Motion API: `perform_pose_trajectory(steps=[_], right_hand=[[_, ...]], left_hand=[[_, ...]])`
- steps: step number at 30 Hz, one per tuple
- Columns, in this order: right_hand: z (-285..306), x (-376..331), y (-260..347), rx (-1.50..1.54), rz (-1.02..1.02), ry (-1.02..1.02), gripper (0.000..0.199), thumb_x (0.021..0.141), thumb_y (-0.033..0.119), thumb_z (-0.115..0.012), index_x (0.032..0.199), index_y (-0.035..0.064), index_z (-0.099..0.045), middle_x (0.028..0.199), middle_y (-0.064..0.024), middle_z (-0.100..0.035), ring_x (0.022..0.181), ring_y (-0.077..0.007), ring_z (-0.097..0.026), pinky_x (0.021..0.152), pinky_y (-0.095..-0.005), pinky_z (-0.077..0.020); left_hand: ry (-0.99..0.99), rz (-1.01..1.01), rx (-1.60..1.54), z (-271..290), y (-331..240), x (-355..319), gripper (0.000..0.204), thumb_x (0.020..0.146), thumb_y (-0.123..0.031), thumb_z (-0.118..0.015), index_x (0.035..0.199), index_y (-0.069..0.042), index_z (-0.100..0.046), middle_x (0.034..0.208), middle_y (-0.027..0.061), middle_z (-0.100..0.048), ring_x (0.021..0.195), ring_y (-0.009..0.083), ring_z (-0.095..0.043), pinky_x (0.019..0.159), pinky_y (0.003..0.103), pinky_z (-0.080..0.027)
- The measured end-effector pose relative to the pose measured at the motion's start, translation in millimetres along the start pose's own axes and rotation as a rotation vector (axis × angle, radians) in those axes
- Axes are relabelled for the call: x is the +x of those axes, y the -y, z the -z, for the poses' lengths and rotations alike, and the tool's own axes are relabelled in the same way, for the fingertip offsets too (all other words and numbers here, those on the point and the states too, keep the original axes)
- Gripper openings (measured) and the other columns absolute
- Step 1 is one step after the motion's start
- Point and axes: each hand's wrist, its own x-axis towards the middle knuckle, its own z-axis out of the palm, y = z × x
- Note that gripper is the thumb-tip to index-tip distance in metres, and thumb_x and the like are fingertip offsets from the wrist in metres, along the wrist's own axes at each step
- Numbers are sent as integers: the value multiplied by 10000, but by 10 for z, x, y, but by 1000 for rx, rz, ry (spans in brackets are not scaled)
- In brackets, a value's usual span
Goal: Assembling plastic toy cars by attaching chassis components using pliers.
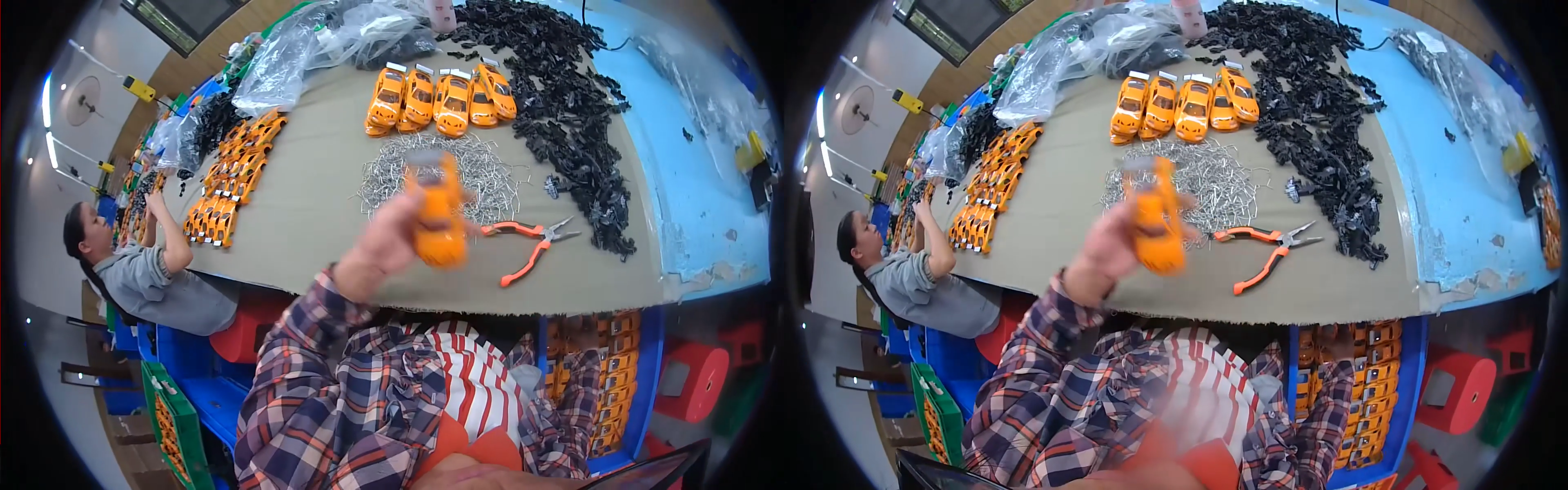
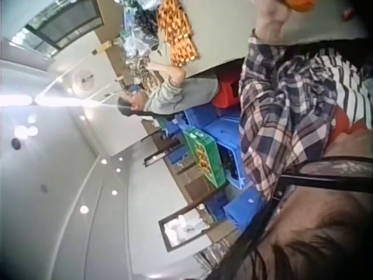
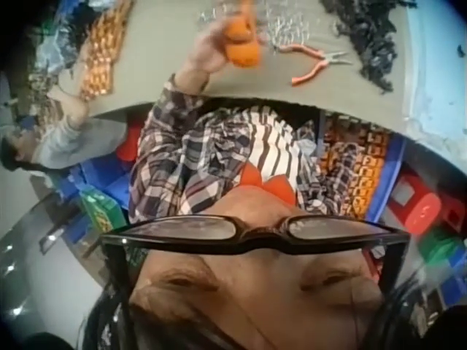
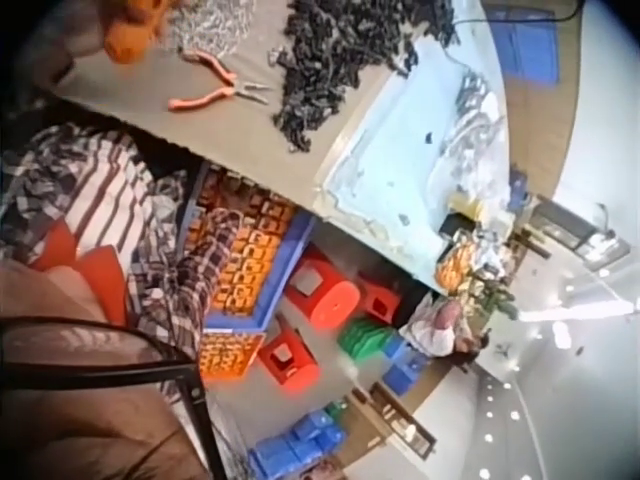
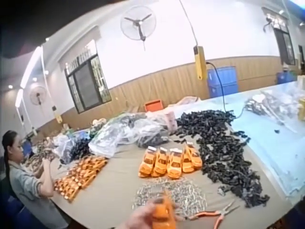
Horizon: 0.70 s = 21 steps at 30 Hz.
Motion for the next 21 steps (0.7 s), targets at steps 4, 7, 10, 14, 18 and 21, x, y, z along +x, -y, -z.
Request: perform_pose_trajectory(steps=[4, 7, 10, 14, 18, 21], right_hand=[[337, 89, 733, 227, -53, 174, 580, 717, 342, -692, 1174, 36, -508, 1032, -149, -601, 920, -323, -585, 697, -423, -489], [240, 364, 376, -37, 8, 349, 594, 717, 355, -697, 1181, 39, -505, 1088, -139, -581, 956, -318, -568, 745, -428, -493], [-37, 625, 47, -214, 160, 375, 605, 718, 362, -698, 1190, 39, -501, 1130, -134, -562, 988, -318, -551, 803, -430, -490], [-47, 89, -134, -150, 121, 82, 600, 724, 339, -695, 1201, 35, -497, 1167, -134, -540, 1036, -320, -523, 895, -425, -471], [-16, 82, 63, 117, -19, 63, 570, 729, 284, -696, 1201, 31, -501, 1182, -131, -529, 1071, -317, -501, 943, -416, -454], [3, 191, 85, 239, -60, 78, 556, 733, 266, -691, 1200, 30, -503, 1179, -132, -530, 1071, -317, -501, 942, -415, -455]], left_hand=[[-413, -320, 74, 820, -854, -127, 475, 920, -384, -416, 1227, -21, -417, 1114, 176, -553, 969, 408, -567, 785, 481, -500], [-493, -395, 223, 1644, -1335, 111, 425, 924, -349, -429, 1188, -17, -446, 1035, 161, -592, 934, 382, -589, 772, 464, -509], [-737, -469, 332, 2149, -1651, 145, 388, 910, -316, -481, 1140, -4, -486, 985, 148, -611, 848, 327, -623, 746, 433, -520], [-589, -231, 360, 2260, -1689, 1281, 367, 877, -319, -548, 1039, 10, -534, 883, 135, -633, 736, 255, -639, 668, 371, -529], [-709, -192, 529, 2381, -1585, 1623, 399, 856, -352, -575, 1006, 18, -582, 862, 114, -642, 707, 229, -633, 633, 331, -511], [-793, -261, 1127, 2593, -1635, 1485, 417, 835, -356, -587, 1008, 23, -613, 867, 124, -648, 658, 251, -625, 616, 327, -493]])
